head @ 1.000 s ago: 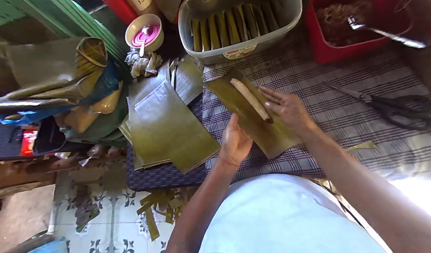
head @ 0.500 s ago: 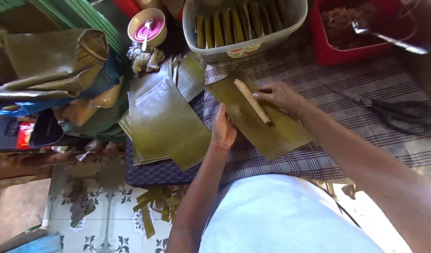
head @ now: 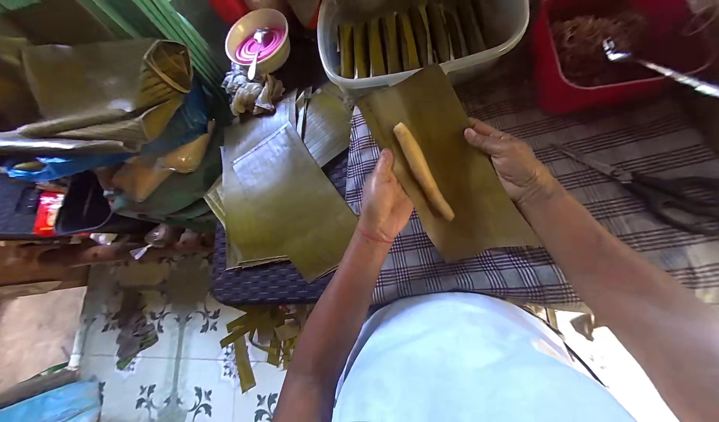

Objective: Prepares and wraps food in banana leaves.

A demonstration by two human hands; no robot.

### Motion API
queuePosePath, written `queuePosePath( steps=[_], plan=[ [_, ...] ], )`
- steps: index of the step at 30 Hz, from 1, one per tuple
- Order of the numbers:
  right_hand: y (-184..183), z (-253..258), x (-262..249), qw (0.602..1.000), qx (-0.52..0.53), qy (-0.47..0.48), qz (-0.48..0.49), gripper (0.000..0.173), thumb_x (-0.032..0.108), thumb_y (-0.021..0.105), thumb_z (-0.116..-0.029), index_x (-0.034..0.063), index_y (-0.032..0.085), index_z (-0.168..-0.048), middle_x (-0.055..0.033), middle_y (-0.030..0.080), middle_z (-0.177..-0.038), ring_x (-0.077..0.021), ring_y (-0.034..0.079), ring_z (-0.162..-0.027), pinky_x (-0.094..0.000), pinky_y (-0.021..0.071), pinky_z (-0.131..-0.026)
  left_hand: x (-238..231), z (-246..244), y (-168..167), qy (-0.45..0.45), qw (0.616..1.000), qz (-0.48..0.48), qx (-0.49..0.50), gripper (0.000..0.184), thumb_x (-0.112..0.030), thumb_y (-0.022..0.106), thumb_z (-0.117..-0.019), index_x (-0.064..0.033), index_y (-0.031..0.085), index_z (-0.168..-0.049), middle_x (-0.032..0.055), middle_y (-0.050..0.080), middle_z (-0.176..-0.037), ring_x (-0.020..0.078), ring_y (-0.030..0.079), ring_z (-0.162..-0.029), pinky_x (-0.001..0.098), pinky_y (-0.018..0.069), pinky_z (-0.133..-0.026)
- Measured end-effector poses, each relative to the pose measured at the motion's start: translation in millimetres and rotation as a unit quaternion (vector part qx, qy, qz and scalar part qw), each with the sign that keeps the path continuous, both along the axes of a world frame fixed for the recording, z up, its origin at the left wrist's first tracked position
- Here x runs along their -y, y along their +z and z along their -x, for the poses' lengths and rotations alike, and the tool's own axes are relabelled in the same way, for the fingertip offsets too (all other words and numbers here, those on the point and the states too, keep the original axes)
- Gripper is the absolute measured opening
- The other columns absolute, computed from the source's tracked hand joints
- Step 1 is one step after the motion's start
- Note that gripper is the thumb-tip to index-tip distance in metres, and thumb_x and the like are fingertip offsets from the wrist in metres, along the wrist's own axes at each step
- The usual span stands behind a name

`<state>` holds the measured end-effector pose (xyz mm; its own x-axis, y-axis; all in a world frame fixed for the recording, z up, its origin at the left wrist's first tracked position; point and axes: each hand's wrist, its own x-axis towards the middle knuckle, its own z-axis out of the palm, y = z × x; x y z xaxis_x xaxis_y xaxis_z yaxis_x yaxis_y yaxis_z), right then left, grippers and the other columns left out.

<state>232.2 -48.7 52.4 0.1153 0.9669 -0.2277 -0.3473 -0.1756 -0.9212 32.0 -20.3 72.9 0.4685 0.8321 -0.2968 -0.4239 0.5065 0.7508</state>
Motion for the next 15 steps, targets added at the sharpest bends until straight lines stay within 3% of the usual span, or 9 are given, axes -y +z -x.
queuePosePath(
  steps=[3, 5, 8, 10, 11, 13, 15],
  plan=[
    [8.2, 4.1, -2.3, 0.999, -0.041, 0.01, -0.028, 0.041, 0.016, 0.032, -0.1117, 0.0184, 0.047, -0.15, 0.004, 0.069, -0.122, -0.0049, 0.069, -0.105, -0.025, 0.0598, -0.089, -4.1, -9.5, 16.4, 0.02, 1.0, 0.02, -0.003, 0.047, -0.043, 0.023, -0.1122, -0.0155, 0.05, -0.139, 0.0058, 0.064, -0.127, 0.0175, 0.063, -0.119, 0.0402, 0.052, -0.102],
    [21.9, 18.3, -0.8, 0.999, -0.011, 0.0, -0.047, 0.045, 0.013, 0.034, -0.1108, 0.0169, 0.043, -0.155, 0.0017, 0.063, -0.136, -0.0062, 0.065, -0.116, -0.027, 0.0557, -0.098, -10.4, -17.2, 21.2, 0.042, 0.998, 0.048, 0.001, 0.047, -0.041, 0.023, -0.1128, -0.012, 0.049, -0.138, 0.0085, 0.064, -0.126, 0.0202, 0.062, -0.12, 0.0422, 0.0513, -0.103],
    [31.7, 62.0, 4.9, 0.975, 0.186, -0.017, -0.124, 0.047, 0.008, 0.035, -0.1084, 0.0044, 0.042, -0.155, -0.0053, 0.048, -0.156, -0.0066, 0.049, -0.139, -0.0261, 0.0408, -0.115, -16.7, -25.6, 17.9, 0.048, 0.995, 0.084, 0.025, 0.051, -0.044, 0.021, -0.1122, -0.0121, 0.051, -0.138, 0.0073, 0.065, -0.126, 0.0184, 0.063, -0.118, 0.0401, 0.052, -0.101],
    [20.0, 84.4, 6.7, 0.915, 0.36, -0.004, -0.181, 0.047, 0.008, 0.033, -0.1094, 0.0035, 0.043, -0.155, -0.0106, 0.04, -0.162, -0.0205, 0.031, -0.154, -0.0382, 0.0217, -0.127, -15.3, -27.9, 21.4, 0.056, 0.991, 0.113, 0.042, 0.045, -0.044, 0.021, -0.1121, -0.0159, 0.054, -0.125, 0.0007, 0.067, -0.112, 0.0097, 0.066, -0.105, 0.0286, 0.0555, -0.091],
    [12.2, 85.7, 3.7, 0.883, 0.426, 0.001, -0.198, 0.048, 0.008, 0.032, -0.1096, 0.0033, 0.043, -0.156, -0.0123, 0.038, -0.163, -0.0278, 0.027, -0.155, -0.0459, 0.016, -0.128, -13.8, -25.2, 22.3, 0.05, 0.992, 0.108, 0.048, 0.045, -0.044, 0.019, -0.1123, -0.0162, 0.053, -0.125, 0.0008, 0.066, -0.112, 0.0097, 0.066, -0.106, 0.0283, 0.0553, -0.092],
    [-0.4, 73.4, -10.2, 0.87, 0.468, -0.01, -0.157, 0.048, 0.009, 0.03, -0.1094, 0.0031, 0.045, -0.154, -0.0159, 0.039, -0.162, -0.0358, 0.027, -0.155, -0.0517, 0.0158, -0.127, -8.6, -15.0, 18.6, 0.022, 0.996, 0.074, 0.045, 0.05, -0.045, 0.017, -0.1118, -0.0161, 0.05, -0.137, 0.0042, 0.064, -0.126, 0.0154, 0.062, -0.118, 0.0363, 0.0516, -0.101],
    [-5.5, 61.9, -20.5, 0.901, 0.425, -0.02, -0.082, 0.047, 0.011, 0.029, -0.111, 0.0043, 0.044, -0.155, -0.0158, 0.035, -0.164, -0.0344, 0.025, -0.155, -0.049, 0.0159, -0.127, -1.8, -9.7, 15.8, 0.005, 0.998, 0.048, 0.027, 0.05, -0.049, 0.02, -0.1109, -0.02, 0.05, -0.138, 0.0023, 0.063, -0.13, 0.015, 0.061, -0.121, 0.0378, 0.0519, -0.101]
  ],
)
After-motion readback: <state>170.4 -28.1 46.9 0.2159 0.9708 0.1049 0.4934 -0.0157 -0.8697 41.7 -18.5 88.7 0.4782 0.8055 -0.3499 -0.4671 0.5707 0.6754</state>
